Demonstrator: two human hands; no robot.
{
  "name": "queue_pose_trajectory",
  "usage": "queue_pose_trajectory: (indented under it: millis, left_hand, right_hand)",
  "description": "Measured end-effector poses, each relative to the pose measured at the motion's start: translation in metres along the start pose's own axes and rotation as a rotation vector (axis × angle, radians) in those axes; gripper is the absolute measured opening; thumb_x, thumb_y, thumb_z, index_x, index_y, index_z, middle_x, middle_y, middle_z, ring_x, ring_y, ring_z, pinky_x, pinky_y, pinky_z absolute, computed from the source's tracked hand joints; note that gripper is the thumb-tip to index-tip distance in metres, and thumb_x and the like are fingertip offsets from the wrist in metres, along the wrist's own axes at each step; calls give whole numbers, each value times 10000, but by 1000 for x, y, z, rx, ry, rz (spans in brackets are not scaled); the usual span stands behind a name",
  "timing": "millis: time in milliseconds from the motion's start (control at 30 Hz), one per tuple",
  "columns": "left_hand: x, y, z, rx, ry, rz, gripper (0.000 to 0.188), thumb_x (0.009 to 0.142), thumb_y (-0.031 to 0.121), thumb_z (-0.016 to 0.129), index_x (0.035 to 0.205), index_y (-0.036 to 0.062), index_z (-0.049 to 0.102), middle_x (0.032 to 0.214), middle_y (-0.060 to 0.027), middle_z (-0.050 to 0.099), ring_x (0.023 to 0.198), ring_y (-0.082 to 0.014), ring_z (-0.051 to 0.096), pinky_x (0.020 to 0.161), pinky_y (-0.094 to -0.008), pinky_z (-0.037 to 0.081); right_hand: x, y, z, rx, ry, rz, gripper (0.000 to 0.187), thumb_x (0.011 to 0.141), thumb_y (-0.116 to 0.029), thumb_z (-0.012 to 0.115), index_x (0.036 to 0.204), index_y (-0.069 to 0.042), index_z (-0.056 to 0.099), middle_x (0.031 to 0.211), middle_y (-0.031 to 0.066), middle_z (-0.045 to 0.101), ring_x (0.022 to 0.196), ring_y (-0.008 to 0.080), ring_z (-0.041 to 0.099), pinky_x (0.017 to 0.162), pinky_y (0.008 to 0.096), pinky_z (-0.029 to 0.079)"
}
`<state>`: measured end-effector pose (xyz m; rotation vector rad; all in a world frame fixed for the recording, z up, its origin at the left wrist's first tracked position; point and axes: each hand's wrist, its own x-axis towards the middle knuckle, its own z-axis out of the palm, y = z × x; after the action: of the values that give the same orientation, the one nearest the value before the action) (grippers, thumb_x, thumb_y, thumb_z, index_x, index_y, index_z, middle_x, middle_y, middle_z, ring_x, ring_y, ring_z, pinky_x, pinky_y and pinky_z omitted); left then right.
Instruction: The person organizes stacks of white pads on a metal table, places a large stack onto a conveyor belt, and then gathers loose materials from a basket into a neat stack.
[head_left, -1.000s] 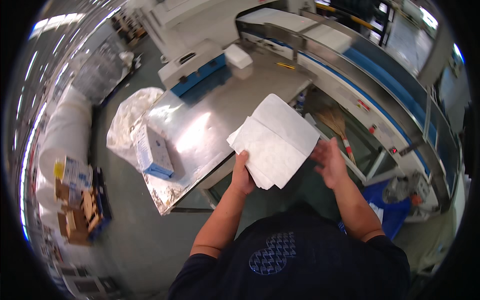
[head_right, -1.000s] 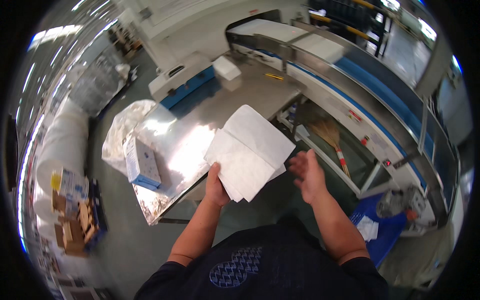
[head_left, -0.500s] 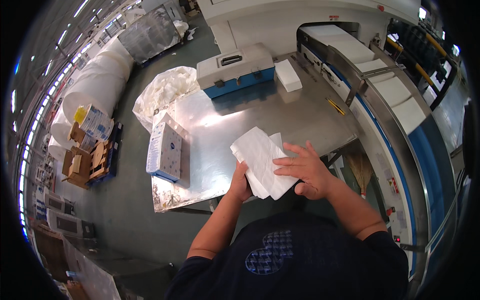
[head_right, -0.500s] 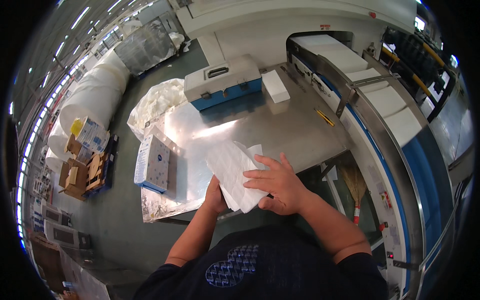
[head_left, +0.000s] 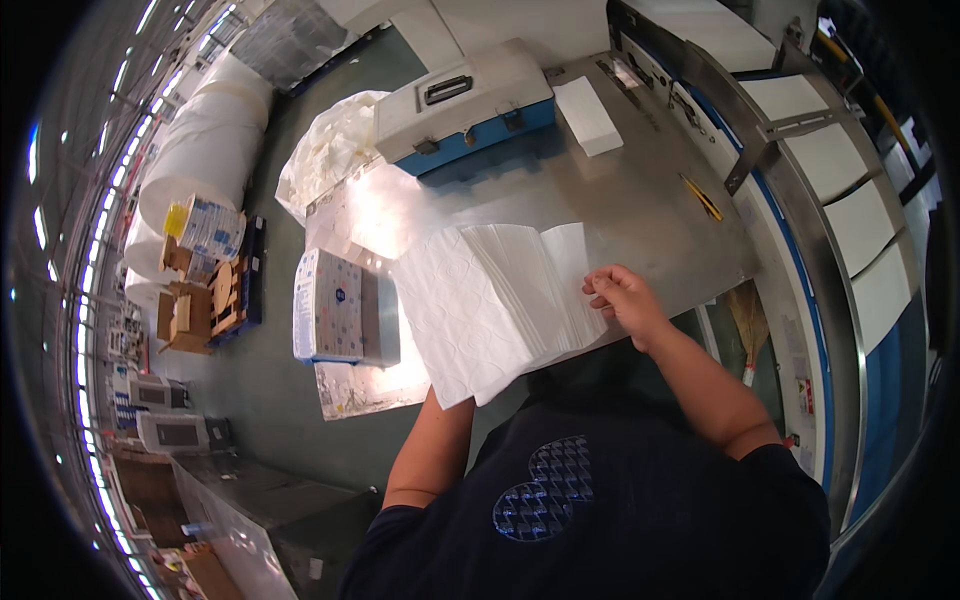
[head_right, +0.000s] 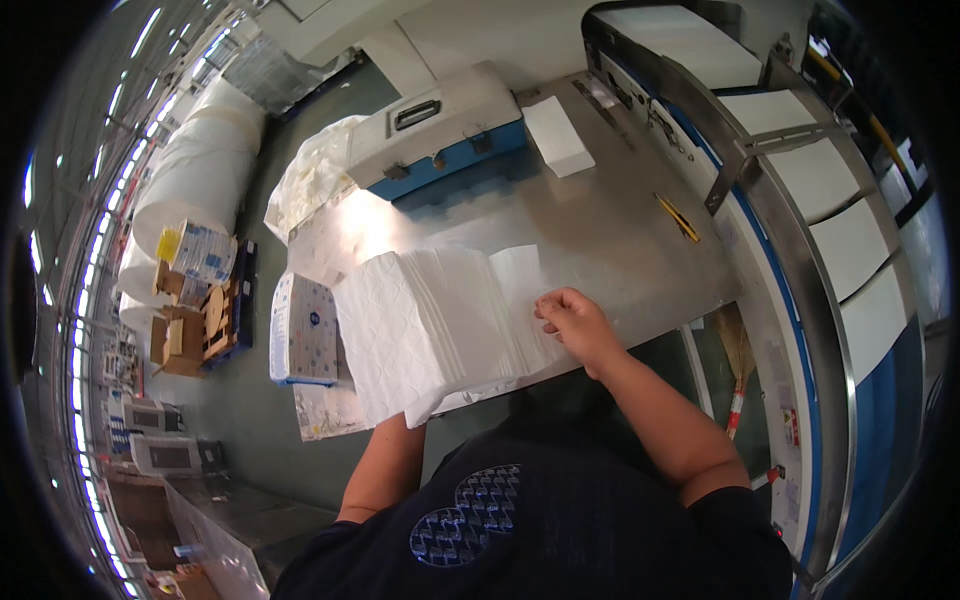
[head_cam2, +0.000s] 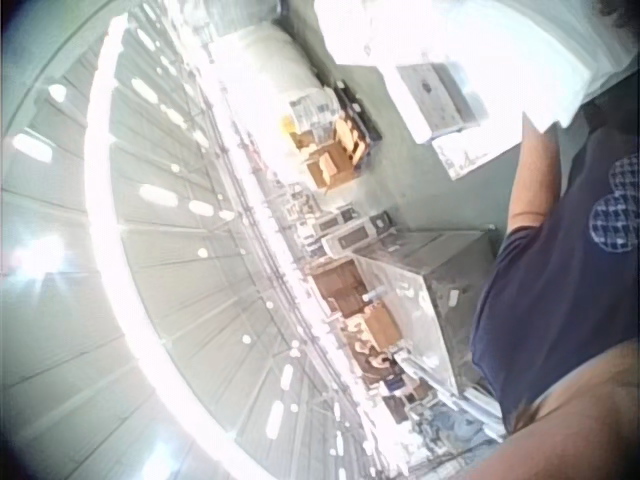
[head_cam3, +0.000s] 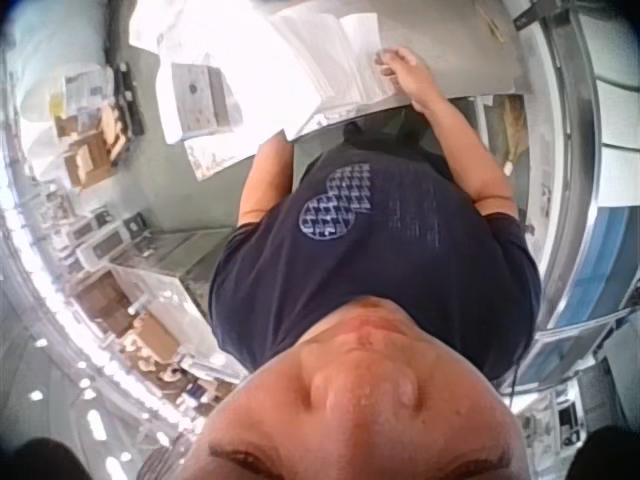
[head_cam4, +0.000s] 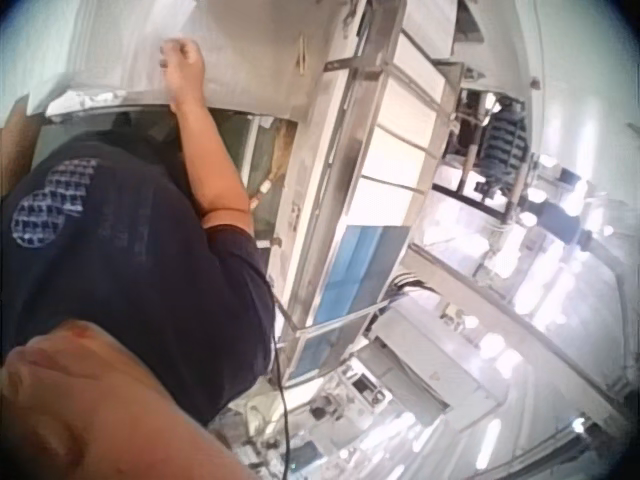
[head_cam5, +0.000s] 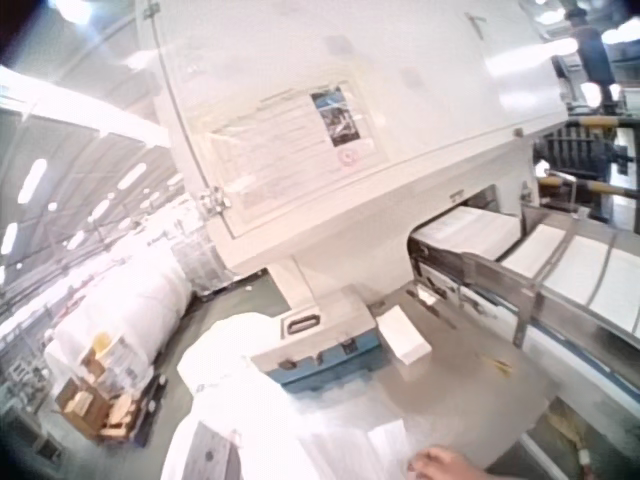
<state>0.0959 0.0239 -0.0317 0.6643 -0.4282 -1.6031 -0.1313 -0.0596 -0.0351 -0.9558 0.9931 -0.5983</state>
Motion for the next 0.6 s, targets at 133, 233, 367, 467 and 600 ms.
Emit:
queue_pose_trajectory:
  millis: [133, 233, 367, 467, 600]
  left_hand:
    - [16, 10, -6, -46, -37, -50, 629, 830, 456, 486, 1311, 81, 334, 1268, -126, 445, 1142, -268, 458, 936, -394, 403]
    - [27, 18, -13, -84, -78, -74, 641, 824, 465, 488, 1313, 81, 332, 1269, -129, 444, 1142, -270, 457, 937, -396, 401]
    - [30, 27, -25, -148, -106, -92, 657, 817, 478, 490, 1316, 81, 330, 1270, -132, 443, 1143, -273, 455, 940, -399, 398]
    - [32, 34, -35, -198, -125, -98, 670, 811, 487, 492, 1318, 82, 328, 1271, -135, 442, 1144, -275, 454, 942, -401, 395]
    - [31, 47, -46, -246, -136, -90, 686, 804, 499, 495, 1321, 82, 325, 1273, -138, 440, 1145, -278, 453, 944, -404, 393]
  right_hand:
    - [11, 21, 12, -271, 210, -560, 212, 865, -228, 510, 986, -61, 560, 989, 37, 569, 804, 117, 528, 746, 267, 411]
    - [18, 11, 21, -192, 36, -540, 240, 871, -213, 502, 1041, -49, 538, 994, 44, 550, 827, 127, 524, 772, 266, 412]
    - [32, -6, 46, 95, -92, -81, 331, 887, -277, 443, 1156, -85, 462, 972, 29, 526, 889, 139, 502, 783, 300, 398]
    - [37, -23, 61, 228, -32, 148, 392, 882, -356, 430, 1183, -104, 430, 987, 17, 524, 853, 153, 501, 768, 313, 394]
    - [55, -29, 67, 195, -37, 172, 406, 890, -408, 396, 1177, -125, 442, 1010, 18, 512, 816, 155, 488, 752, 308, 393]
